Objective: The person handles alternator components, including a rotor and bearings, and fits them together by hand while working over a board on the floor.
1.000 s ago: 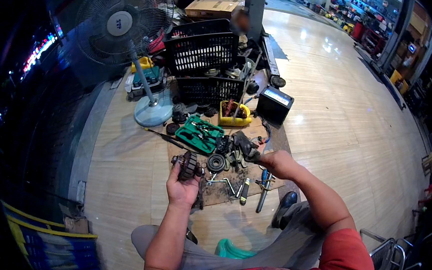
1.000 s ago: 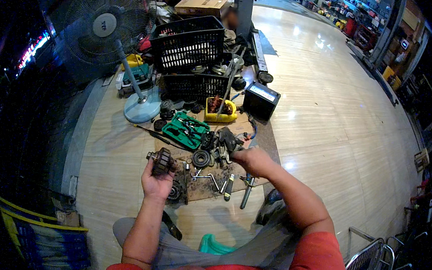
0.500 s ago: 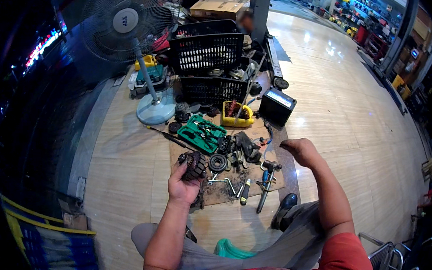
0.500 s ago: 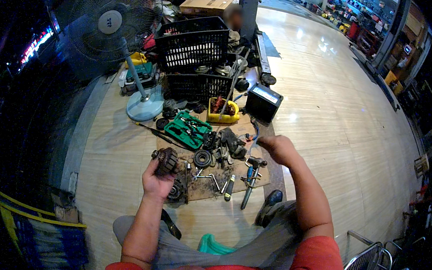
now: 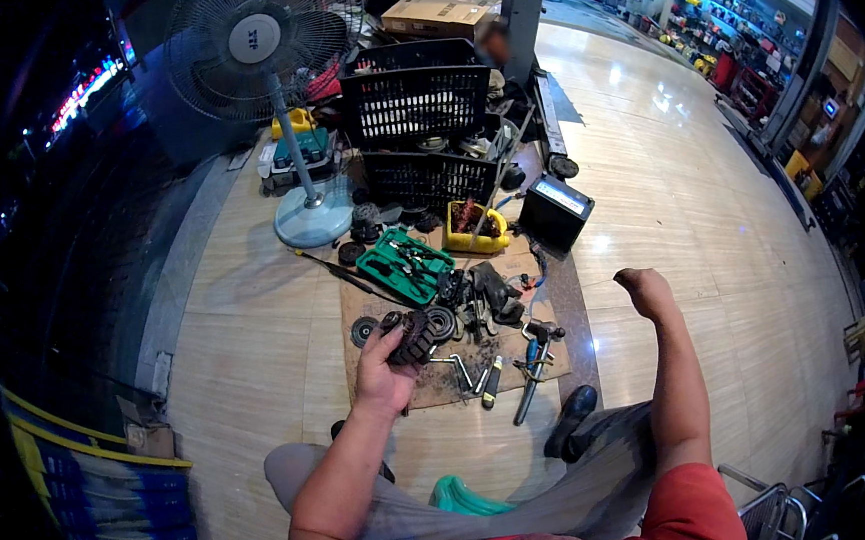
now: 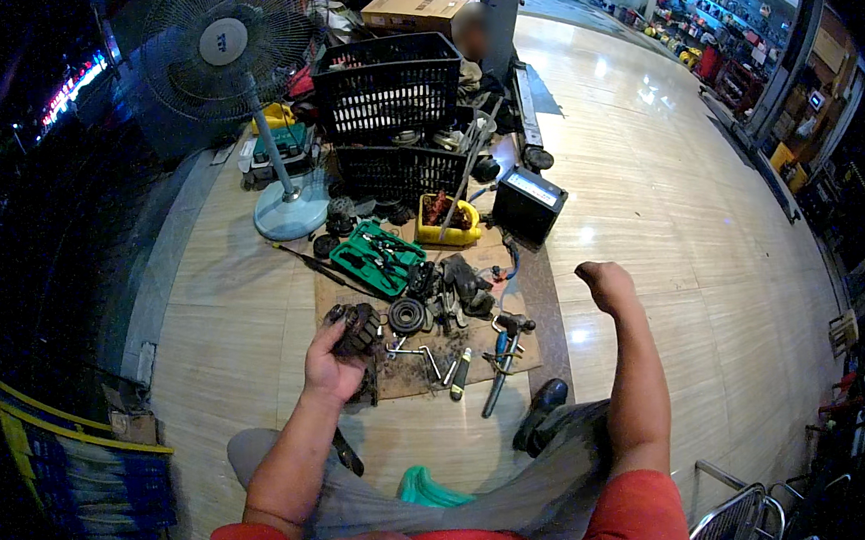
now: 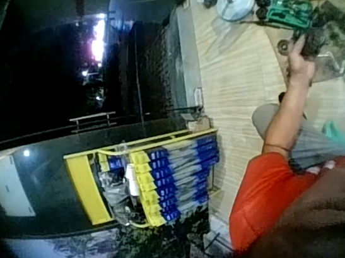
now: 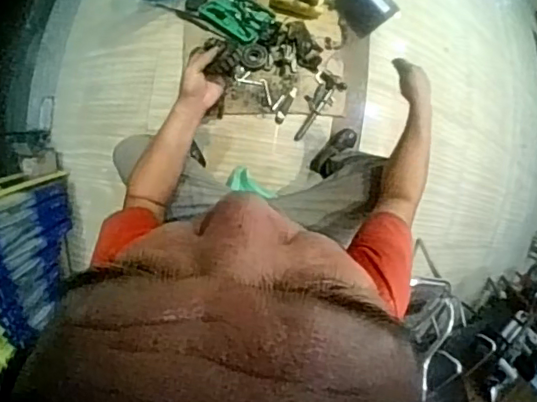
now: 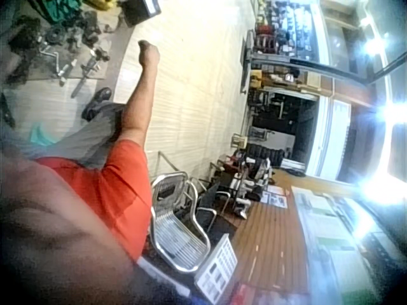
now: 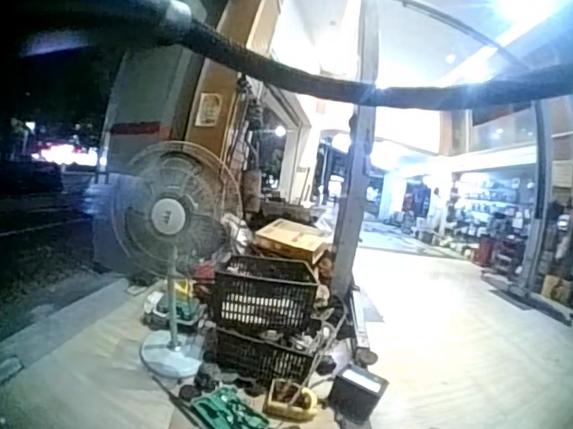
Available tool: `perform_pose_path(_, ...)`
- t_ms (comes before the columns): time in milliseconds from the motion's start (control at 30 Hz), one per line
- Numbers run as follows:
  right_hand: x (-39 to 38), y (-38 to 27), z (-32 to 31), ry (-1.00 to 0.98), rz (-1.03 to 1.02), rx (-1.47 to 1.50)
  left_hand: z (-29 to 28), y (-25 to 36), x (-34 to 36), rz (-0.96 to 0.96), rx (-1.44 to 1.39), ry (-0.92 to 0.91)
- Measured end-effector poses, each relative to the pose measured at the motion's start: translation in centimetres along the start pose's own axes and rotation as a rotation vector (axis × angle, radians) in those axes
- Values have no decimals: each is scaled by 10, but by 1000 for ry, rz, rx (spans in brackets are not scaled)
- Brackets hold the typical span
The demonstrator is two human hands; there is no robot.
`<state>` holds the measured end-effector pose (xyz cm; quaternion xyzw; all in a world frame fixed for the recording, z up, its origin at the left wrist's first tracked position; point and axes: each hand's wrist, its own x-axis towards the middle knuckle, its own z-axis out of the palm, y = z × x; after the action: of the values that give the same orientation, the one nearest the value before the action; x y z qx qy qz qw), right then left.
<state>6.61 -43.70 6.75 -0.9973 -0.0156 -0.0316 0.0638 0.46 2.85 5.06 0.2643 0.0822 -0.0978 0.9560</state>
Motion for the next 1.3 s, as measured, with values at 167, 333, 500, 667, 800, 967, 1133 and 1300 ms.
perform_pose_path(167, -3, 16, 6, -3, 28, 33, 2, 9, -2, 4, -62, 69)
perform_pose_path(333, -8, 51, 38, -276, 162, -182, 4, 2, 3, 75, 86, 23)
perform_pose_path(500, -15, -31, 37, -249, -197, 288, 5, -17, -7, 69, 242, -22)
perform_pose_path(667, -36, -162, 27, -262, -507, 685, 9, -31, -10, 14, 356, -99)
perform_pose_path(800, -45, -207, 35, -439, -505, 911, 15, -36, -10, 0, 420, -142)
perform_pose_path(967, -28, -213, 25, -620, -448, 878, 15, -30, -12, 32, 476, -165)
perform_pose_path(1133, -22, -207, 29, -451, -501, 895, 11, -26, -12, 22, 506, -126)
perform_pose_path(1300, -29, -208, 3, -466, -604, 759, 5, -27, -10, 62, 467, -33)
